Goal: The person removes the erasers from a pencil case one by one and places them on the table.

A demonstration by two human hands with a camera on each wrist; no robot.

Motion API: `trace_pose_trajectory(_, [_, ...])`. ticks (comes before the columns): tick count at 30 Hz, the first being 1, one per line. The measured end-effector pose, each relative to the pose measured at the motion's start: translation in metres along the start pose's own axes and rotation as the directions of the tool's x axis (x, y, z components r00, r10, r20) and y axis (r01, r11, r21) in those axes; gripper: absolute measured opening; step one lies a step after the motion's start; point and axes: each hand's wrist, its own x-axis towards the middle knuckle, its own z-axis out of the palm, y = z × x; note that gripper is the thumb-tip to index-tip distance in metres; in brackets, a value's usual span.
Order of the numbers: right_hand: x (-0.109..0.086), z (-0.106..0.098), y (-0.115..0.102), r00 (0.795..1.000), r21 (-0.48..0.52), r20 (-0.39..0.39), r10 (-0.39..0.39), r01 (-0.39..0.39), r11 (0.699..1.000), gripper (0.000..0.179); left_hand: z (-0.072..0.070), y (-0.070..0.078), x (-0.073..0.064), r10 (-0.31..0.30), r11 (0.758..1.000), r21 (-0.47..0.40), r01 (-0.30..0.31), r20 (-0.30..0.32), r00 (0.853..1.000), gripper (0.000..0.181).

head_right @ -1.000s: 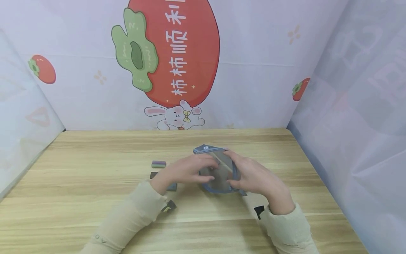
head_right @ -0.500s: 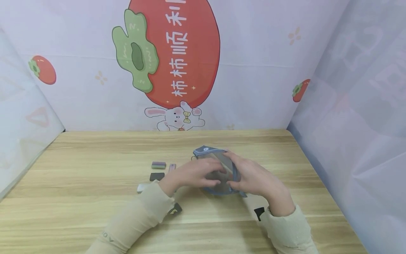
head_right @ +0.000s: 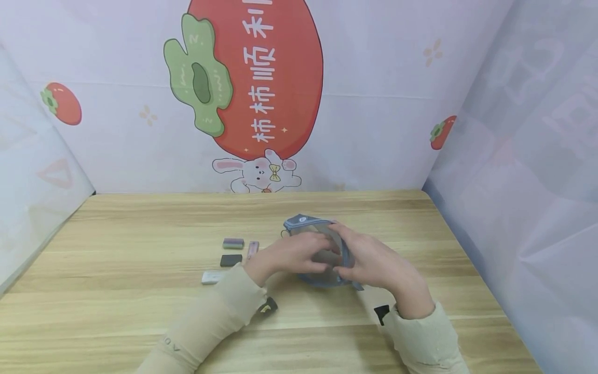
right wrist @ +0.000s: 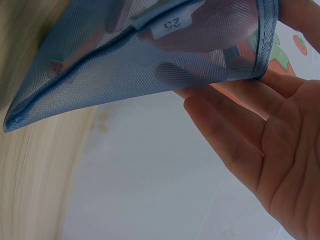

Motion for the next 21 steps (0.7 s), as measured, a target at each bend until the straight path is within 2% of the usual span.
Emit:
trace_pose_trajectory(7, [0.001, 0.001, -0.001, 1.000, -0.009, -0.002, -0.006, 0.006, 1.000, 0.080, 0.004, -0.001, 0.008, 0.022, 0.996, -0.091, -0.017, 0.046, 0.999, 0.034])
trace_pose_trajectory(21, [0.001, 0.001, 0.000, 1.000, 0.033, 0.019, 0.011, -0.011, 0.999, 0.081, 0.006, -0.004, 0.013, 0.039, 0.994, -0.107, -0.028, 0.107, 0.993, 0.034])
